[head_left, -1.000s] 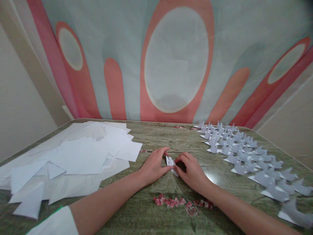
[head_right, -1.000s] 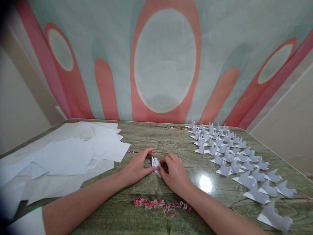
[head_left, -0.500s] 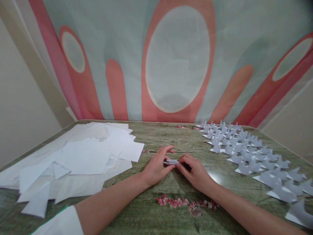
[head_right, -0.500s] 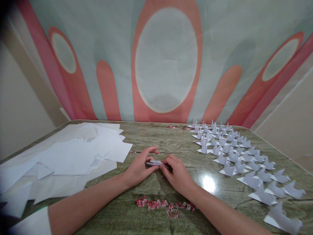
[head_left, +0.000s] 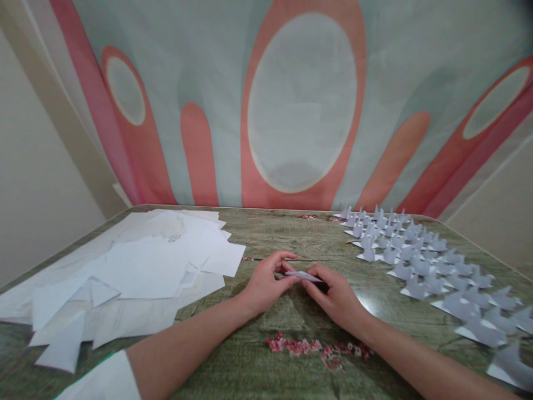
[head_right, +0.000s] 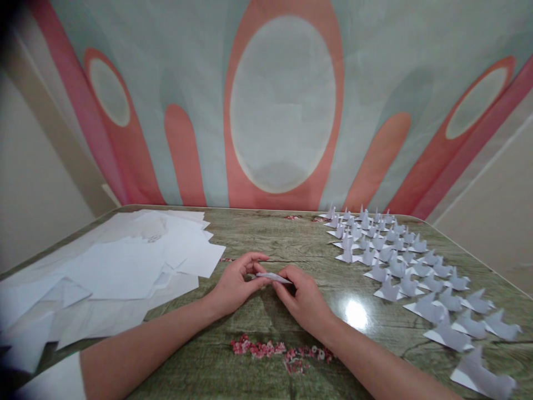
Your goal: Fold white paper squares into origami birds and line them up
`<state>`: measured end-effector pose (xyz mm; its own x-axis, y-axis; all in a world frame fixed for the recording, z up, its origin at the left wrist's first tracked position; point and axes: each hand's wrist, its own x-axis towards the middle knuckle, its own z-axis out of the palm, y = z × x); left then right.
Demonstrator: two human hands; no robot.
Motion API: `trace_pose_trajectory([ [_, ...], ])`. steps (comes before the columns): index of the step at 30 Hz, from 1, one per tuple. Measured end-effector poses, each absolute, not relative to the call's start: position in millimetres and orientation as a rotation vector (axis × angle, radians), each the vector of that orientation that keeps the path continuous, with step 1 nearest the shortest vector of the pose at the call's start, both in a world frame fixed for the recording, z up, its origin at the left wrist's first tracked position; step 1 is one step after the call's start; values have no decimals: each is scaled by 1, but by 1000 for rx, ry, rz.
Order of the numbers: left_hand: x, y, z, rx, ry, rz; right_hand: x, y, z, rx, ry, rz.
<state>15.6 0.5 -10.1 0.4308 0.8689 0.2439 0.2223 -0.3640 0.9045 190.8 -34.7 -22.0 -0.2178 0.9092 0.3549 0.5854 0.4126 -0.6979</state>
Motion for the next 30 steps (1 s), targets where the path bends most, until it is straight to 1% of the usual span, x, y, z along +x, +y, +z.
trace_pose_trajectory([
  [5, 12, -2, -5, 2086, 909, 995, 194, -33, -25, -1297, -1904, 466],
  [8, 11, -4, -3, 2271, 855, 996, 197, -31, -27, -1211, -2012, 288],
  [13, 10, -6, -5, 2456, 902, 948, 198, -33, -25, -1117, -2236, -97],
  [17, 8, -4, -7, 2541, 938, 854, 196, -34, -22, -1089, -2337, -277],
  [24, 7, -2, -10, 2646, 921, 642, 193, -35, -23, -1108, -2428, -297],
  [30, 6, -3, -8, 2769, 884, 515, 196, -36, -20, -1134, -2482, -178],
])
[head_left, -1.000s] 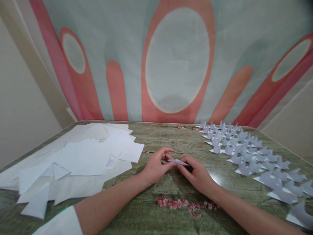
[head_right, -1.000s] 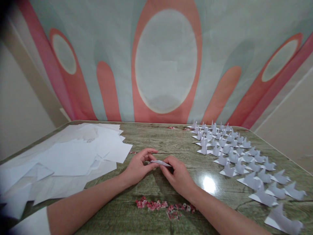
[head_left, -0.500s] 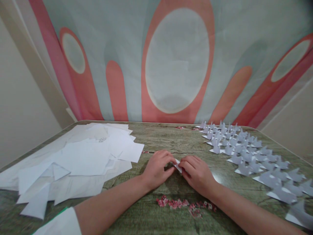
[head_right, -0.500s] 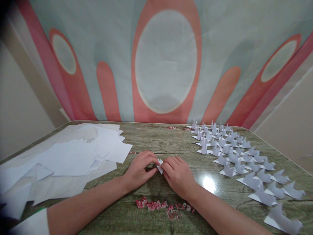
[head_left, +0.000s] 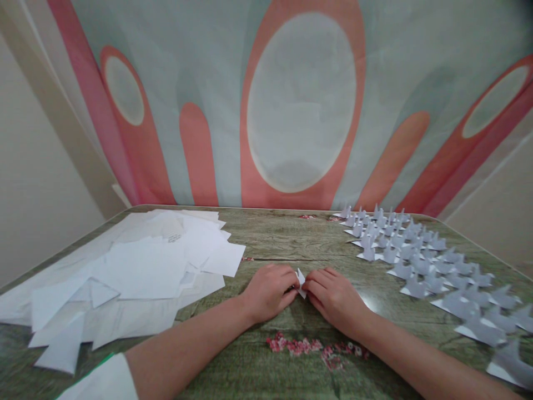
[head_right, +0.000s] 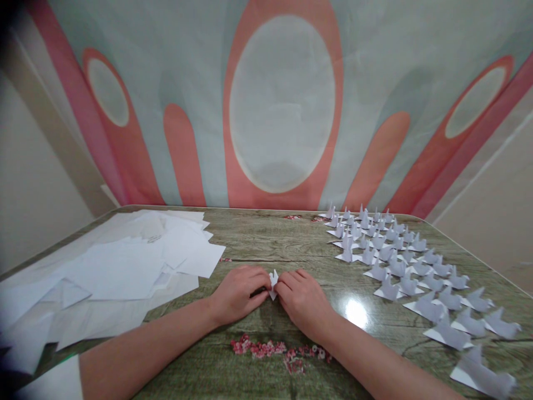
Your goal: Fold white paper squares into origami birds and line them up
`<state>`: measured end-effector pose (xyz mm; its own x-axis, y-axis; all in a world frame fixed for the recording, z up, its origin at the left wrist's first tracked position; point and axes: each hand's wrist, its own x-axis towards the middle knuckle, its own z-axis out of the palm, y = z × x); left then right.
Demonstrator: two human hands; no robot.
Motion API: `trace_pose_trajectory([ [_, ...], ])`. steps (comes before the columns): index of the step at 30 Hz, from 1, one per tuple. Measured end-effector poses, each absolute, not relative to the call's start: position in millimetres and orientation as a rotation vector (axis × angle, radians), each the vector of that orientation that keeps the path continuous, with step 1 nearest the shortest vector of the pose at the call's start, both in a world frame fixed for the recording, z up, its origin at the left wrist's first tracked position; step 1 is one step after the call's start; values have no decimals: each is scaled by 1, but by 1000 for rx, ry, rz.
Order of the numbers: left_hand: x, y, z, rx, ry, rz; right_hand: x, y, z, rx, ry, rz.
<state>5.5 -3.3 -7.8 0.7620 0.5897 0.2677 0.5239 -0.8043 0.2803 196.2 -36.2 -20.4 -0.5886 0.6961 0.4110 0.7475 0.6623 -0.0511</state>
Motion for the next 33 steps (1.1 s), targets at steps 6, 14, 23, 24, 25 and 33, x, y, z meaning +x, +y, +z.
trace_pose_trajectory([
  [6, 6, -3, -2, 2763, 835, 498, 206, -33, -16, -1122, -2451, 233],
  [14, 8, -5, -2, 2574, 887, 586, 209, -23, -16, -1126, -2232, 681],
  [23, 10, -1, -9, 2460, 918, 630, 207, -19, -18, -1187, -2147, 767],
  [24, 10, -1, -9, 2458, 919, 631, 207, -19, -18, -1191, -2146, 773],
  [25, 11, -1, -9, 2458, 925, 635, 206, -19, -18, -1194, -2142, 779],
  [33, 12, 0, -12, 2486, 994, 642, 203, -19, -19, -1259, -2133, 735],
])
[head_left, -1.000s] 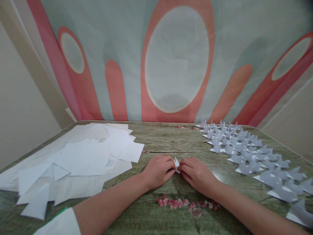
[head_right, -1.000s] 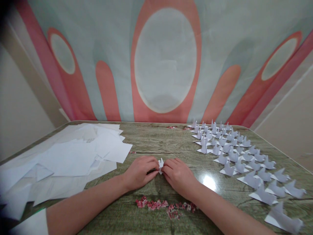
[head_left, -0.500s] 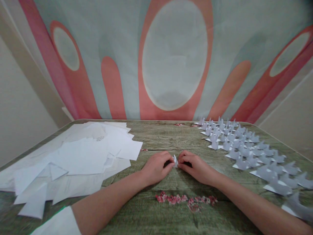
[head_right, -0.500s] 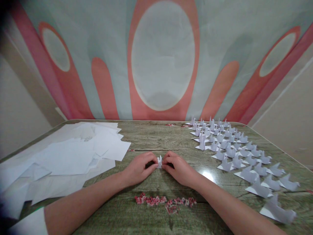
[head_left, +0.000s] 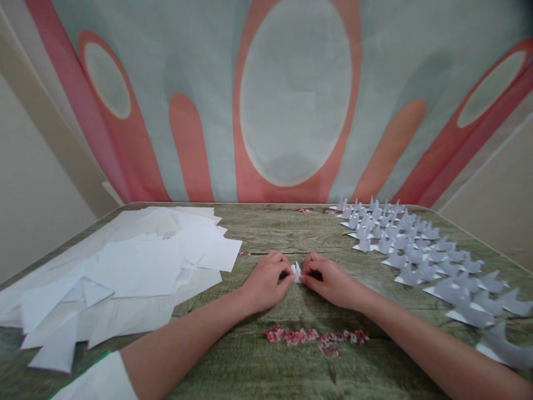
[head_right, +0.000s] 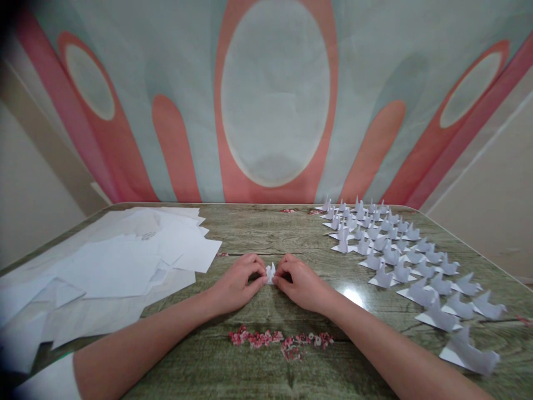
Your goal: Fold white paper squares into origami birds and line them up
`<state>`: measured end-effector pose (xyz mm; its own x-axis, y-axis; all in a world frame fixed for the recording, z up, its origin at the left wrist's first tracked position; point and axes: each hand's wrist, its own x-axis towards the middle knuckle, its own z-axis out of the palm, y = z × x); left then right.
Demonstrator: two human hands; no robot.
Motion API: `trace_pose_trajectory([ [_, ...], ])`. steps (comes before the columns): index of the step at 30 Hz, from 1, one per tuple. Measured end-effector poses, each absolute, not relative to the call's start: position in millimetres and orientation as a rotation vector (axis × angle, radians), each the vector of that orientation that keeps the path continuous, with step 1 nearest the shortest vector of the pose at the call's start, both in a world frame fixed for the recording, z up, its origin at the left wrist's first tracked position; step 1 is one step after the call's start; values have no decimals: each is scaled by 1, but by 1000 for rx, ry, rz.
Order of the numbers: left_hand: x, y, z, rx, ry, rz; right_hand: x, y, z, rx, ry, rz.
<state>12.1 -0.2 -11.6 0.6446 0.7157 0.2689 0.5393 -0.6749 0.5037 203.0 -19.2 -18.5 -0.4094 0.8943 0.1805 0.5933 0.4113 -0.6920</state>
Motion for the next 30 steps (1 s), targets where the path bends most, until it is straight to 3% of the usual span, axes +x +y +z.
trace_pose_trajectory([
  [30, 16, 4, -16, 2503, 1134, 671, 201, -15, -23, -1330, -2151, 610],
])
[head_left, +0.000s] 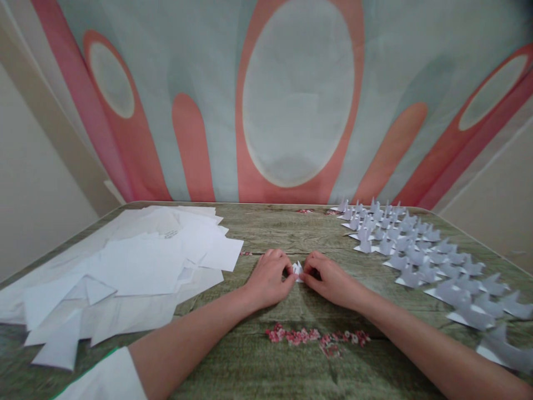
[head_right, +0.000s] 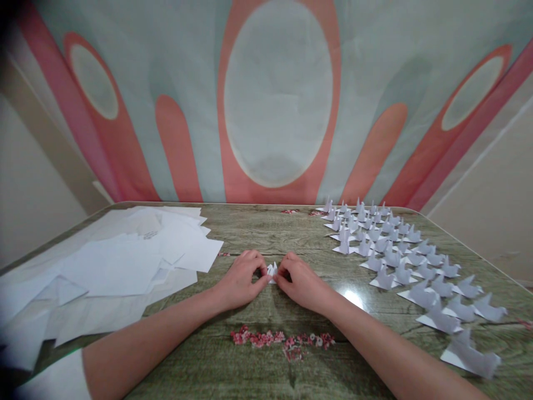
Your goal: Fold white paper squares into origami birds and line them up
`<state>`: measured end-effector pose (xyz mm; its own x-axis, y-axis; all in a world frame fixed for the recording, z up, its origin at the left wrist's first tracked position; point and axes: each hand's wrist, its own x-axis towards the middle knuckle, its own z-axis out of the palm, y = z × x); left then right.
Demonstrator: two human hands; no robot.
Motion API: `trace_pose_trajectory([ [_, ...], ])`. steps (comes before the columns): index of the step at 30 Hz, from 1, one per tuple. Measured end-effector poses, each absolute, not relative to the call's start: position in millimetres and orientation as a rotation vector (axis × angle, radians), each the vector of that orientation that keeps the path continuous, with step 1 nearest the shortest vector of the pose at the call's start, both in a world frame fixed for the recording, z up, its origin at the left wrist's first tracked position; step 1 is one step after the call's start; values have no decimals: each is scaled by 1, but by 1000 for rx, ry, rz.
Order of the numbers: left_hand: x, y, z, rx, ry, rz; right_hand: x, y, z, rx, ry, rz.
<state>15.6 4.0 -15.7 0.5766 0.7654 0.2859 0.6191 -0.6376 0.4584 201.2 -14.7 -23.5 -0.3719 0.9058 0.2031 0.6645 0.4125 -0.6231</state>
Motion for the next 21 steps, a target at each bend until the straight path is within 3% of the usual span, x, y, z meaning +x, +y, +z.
trace_pose_trajectory([
  [21, 14, -2, -10, 2508, 1088, 705, 197, -20, -26, -1355, -2130, 534],
])
